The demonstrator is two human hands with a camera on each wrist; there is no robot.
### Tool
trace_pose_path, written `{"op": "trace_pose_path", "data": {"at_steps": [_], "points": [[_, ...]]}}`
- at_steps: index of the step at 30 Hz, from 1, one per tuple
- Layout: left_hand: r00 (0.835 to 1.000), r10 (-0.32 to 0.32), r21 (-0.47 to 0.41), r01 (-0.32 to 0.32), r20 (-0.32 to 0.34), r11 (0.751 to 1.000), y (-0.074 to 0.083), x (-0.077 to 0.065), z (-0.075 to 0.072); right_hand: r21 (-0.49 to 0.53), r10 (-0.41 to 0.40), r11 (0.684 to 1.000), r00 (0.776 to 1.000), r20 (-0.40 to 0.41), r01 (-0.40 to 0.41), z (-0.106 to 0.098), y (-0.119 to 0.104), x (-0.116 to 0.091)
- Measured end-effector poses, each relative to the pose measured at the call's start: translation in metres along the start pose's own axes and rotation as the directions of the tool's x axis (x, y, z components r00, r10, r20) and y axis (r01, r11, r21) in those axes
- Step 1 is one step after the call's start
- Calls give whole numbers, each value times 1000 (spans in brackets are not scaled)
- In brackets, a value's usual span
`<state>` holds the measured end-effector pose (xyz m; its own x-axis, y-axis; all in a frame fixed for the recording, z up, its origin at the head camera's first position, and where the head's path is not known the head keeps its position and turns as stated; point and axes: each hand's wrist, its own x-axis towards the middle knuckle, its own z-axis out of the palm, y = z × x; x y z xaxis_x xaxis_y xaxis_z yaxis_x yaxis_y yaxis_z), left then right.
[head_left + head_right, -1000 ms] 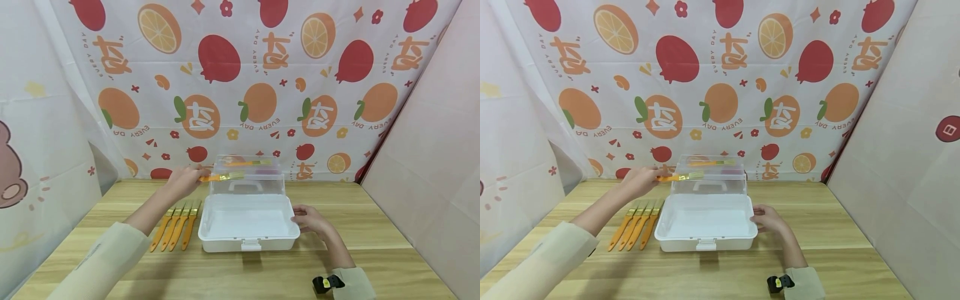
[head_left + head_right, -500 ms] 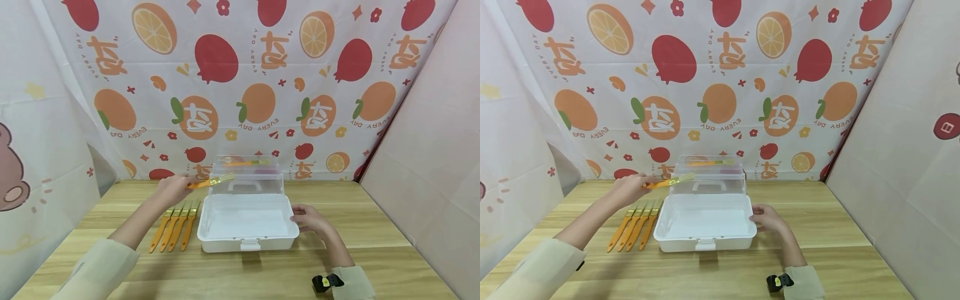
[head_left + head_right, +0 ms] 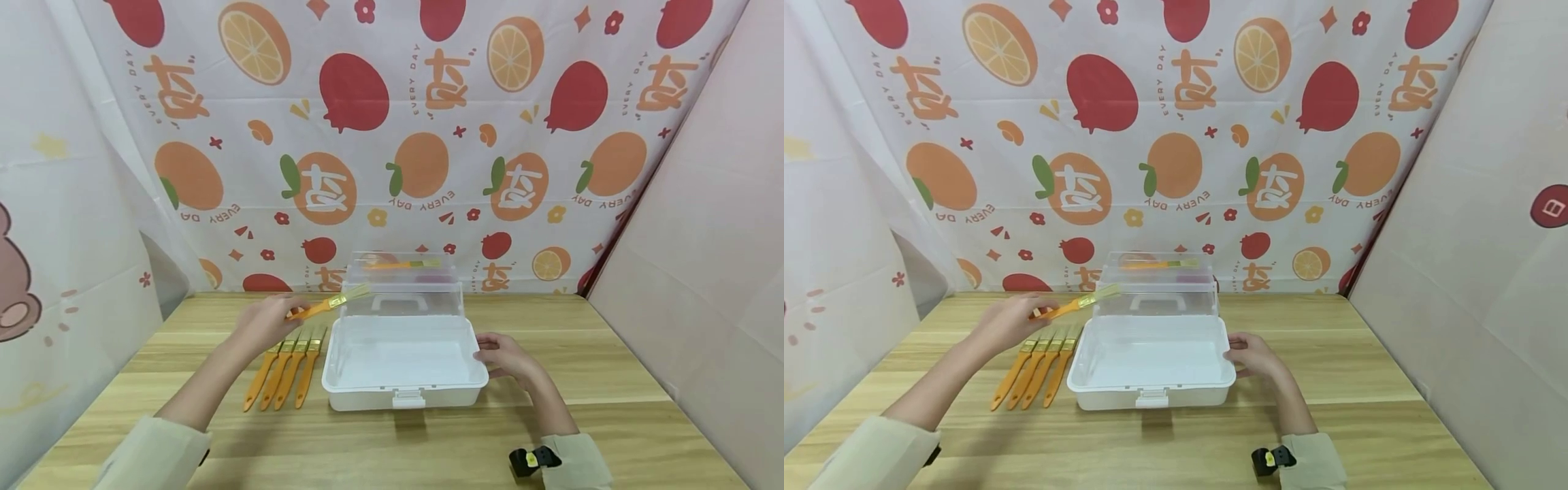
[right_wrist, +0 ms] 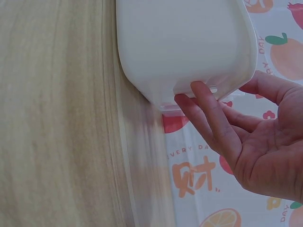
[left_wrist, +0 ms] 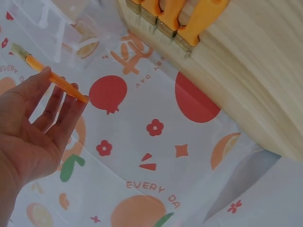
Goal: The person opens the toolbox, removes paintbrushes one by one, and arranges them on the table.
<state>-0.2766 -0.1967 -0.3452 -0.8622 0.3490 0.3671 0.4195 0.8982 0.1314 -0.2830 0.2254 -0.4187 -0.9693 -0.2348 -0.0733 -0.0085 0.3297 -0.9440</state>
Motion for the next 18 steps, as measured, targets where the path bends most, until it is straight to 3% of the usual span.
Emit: {"op": "trace_pose_path", "data": {"at_steps": [7, 18], "points": [[999, -29, -21, 29, -14, 999, -8, -11, -1, 8, -7, 1000, 1000, -3, 7, 0, 0, 1], [999, -21, -20, 21, -28, 1000, -19, -26, -1, 11, 2, 1000, 1000, -6, -2, 0, 2, 1]]}}
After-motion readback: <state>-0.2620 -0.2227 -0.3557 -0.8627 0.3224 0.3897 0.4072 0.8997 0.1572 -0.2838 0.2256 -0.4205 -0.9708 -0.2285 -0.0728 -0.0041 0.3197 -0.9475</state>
